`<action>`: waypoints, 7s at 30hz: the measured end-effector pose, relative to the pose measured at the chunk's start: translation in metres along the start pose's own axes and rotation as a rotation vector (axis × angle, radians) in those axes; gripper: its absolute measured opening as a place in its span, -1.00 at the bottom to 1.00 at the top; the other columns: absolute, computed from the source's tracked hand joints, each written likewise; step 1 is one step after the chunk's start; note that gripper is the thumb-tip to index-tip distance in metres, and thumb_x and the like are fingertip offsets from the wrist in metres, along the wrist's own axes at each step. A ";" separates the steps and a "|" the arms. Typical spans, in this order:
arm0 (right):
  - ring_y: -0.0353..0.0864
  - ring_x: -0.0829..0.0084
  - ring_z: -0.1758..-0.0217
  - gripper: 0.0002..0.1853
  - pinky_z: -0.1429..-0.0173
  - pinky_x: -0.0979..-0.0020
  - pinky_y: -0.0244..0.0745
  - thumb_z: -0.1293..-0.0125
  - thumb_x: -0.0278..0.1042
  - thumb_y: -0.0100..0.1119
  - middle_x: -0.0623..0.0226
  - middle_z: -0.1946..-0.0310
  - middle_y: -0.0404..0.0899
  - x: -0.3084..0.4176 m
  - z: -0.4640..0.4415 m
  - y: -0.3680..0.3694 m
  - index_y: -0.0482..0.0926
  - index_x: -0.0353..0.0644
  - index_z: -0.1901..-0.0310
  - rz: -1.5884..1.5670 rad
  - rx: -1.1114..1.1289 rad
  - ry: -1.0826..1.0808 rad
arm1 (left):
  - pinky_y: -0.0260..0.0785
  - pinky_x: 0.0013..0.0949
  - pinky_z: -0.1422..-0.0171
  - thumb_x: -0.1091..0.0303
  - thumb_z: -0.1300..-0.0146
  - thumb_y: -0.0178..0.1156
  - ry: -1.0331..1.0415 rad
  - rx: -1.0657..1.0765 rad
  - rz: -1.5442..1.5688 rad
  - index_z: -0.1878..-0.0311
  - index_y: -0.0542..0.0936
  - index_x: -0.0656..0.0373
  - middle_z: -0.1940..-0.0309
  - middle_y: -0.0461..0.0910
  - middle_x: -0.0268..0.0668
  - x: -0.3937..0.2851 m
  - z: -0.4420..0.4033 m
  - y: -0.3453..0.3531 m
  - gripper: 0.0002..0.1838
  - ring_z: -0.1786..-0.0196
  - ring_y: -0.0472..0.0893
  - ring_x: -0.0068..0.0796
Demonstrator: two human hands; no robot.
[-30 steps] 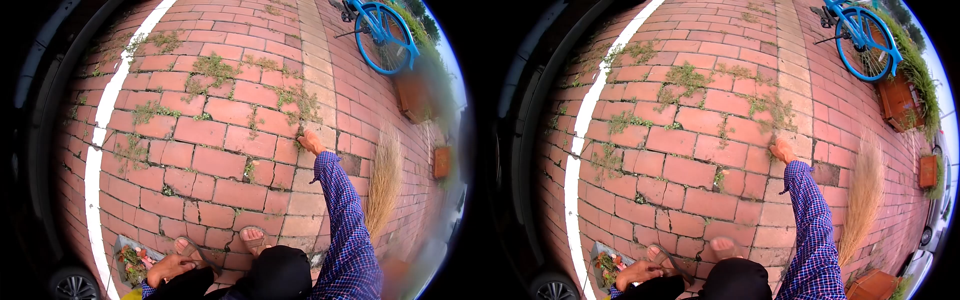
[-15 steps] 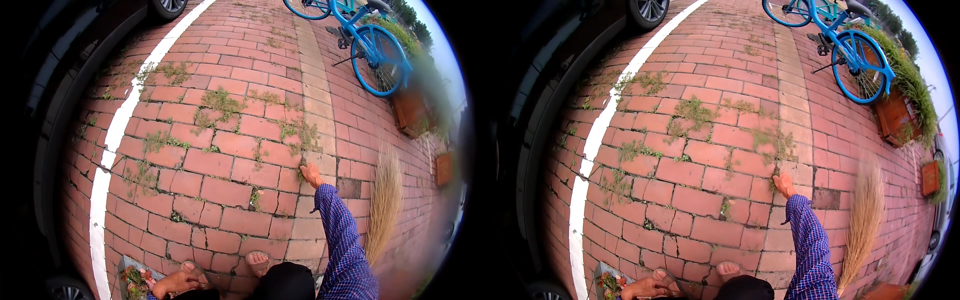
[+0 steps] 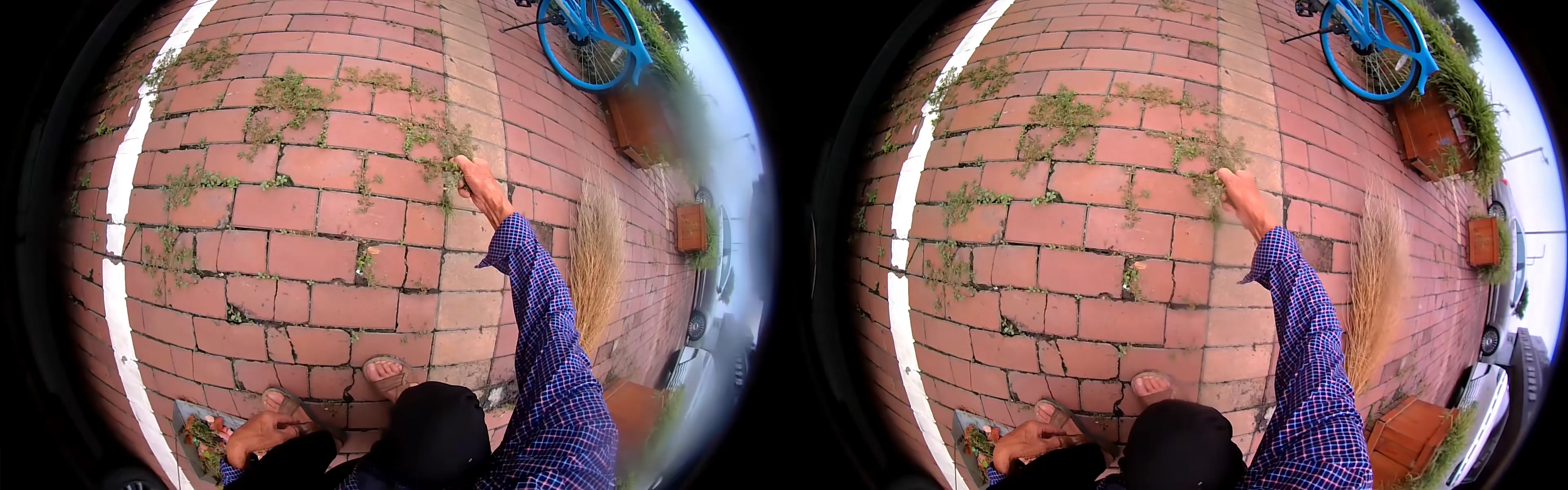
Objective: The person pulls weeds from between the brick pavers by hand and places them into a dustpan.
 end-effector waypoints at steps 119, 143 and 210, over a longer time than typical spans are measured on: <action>0.69 -0.19 0.03 -0.59 -0.08 0.04 0.61 -0.46 -0.07 0.17 -0.23 0.10 0.69 -0.004 0.079 0.698 0.70 -0.33 0.06 1.419 1.329 -1.106 | 0.56 -0.20 -0.15 0.01 -0.47 0.27 0.117 -0.968 0.996 -0.23 0.65 0.33 0.01 0.75 0.06 0.171 0.087 -0.044 -0.45 -0.04 0.74 -0.15; 0.67 0.05 0.20 -0.56 0.16 0.12 0.60 -0.31 -0.56 0.13 0.04 0.16 0.57 0.063 0.134 0.681 0.42 -0.37 -0.24 1.470 1.373 -1.458 | 0.46 -0.19 0.20 0.10 -0.47 0.23 0.112 -0.818 0.888 0.07 0.66 0.35 0.40 0.66 0.00 0.162 0.064 -0.075 -0.60 0.36 0.65 -0.20; 0.76 0.01 0.18 -0.87 0.11 0.14 0.71 -0.24 -0.60 0.16 -0.12 0.14 0.66 0.037 0.052 0.689 0.67 -0.34 0.20 1.646 1.061 -1.904 | 0.48 -0.07 -0.30 0.60 -0.41 0.24 -1.428 -1.959 -0.374 -0.36 0.57 0.22 -0.06 0.67 -0.04 0.111 0.289 0.139 -0.54 -0.16 0.65 -0.04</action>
Point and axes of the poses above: each hand's wrist, its own z-axis away from the middle knuckle, its own y-axis out of the palm, x = y × z, the point moved 1 cm from there along -z, towards the middle knuckle
